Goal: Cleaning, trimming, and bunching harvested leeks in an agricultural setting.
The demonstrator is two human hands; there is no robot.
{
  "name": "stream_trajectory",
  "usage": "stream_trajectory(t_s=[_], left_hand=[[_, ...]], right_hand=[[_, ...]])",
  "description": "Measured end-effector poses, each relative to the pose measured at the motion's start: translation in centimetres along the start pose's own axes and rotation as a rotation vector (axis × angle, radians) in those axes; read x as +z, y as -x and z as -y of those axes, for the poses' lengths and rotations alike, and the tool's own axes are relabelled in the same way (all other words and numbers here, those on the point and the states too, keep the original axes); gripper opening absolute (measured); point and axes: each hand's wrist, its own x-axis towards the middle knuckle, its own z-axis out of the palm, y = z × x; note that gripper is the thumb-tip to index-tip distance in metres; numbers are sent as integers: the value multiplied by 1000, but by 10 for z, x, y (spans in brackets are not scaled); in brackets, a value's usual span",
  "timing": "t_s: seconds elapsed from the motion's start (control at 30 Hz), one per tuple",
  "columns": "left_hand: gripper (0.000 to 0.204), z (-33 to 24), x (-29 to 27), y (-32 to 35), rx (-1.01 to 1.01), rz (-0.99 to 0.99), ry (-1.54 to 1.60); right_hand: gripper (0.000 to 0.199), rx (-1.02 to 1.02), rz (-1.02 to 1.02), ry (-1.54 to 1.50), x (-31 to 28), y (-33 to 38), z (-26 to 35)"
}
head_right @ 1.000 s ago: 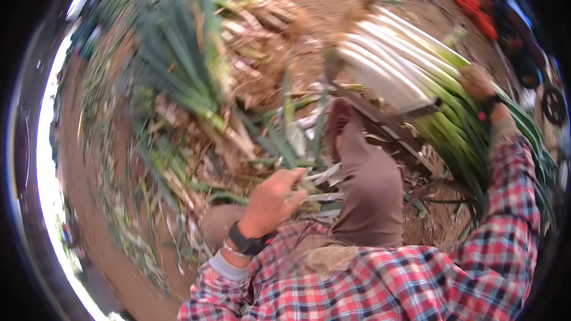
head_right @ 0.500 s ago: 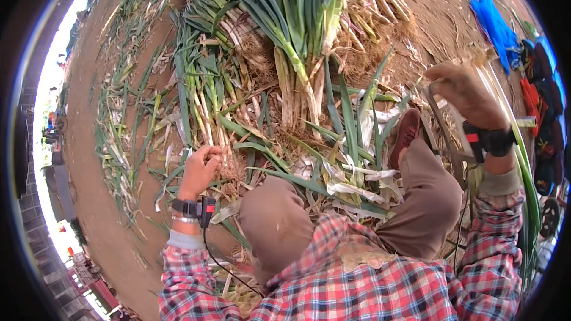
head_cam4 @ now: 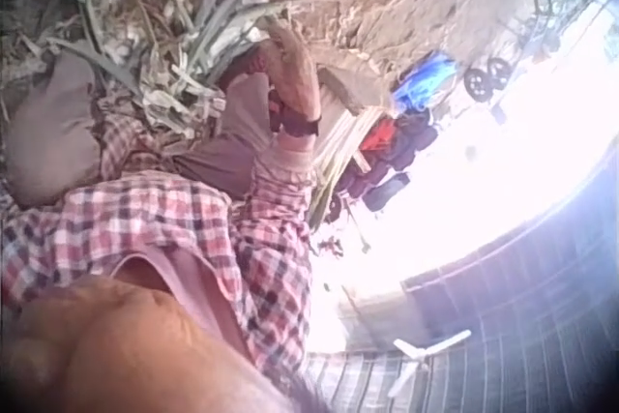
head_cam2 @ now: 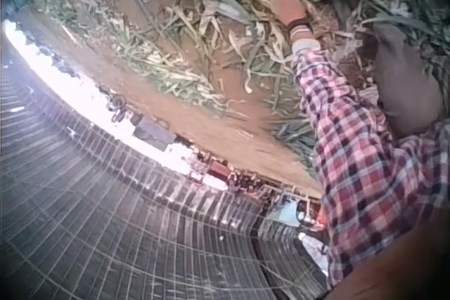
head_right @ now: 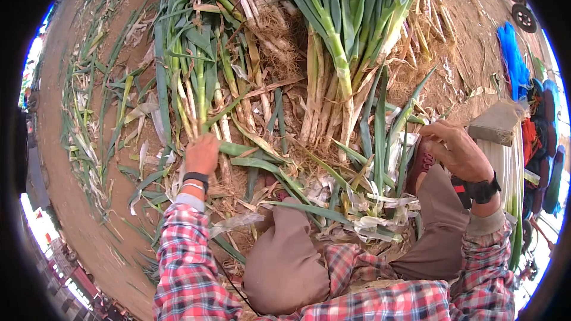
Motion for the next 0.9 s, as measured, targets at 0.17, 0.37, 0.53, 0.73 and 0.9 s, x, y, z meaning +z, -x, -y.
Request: stream_trajectory(t_s=[0.17, 0.37, 0.53, 0.73, 0.9], left_hand=[[13, 34, -7, -3, -244, -68, -40], [19, -31, 3, -18, -408, -81, 172], [35, -64, 20, 44, -376, 560, 240], [40, -45, 20, 110, -364, 551, 399], [48, -42, 41, 58, -638, -42, 472]], right_hand=[[25, 65, -76, 9, 0, -13, -10], [24, 20, -52, 66, 6, -23, 1], [24, -108, 27, 33, 26, -31, 16], [24, -203, 174, 93, 64, -57, 38], [25, -353, 185, 8, 102, -77, 84]])
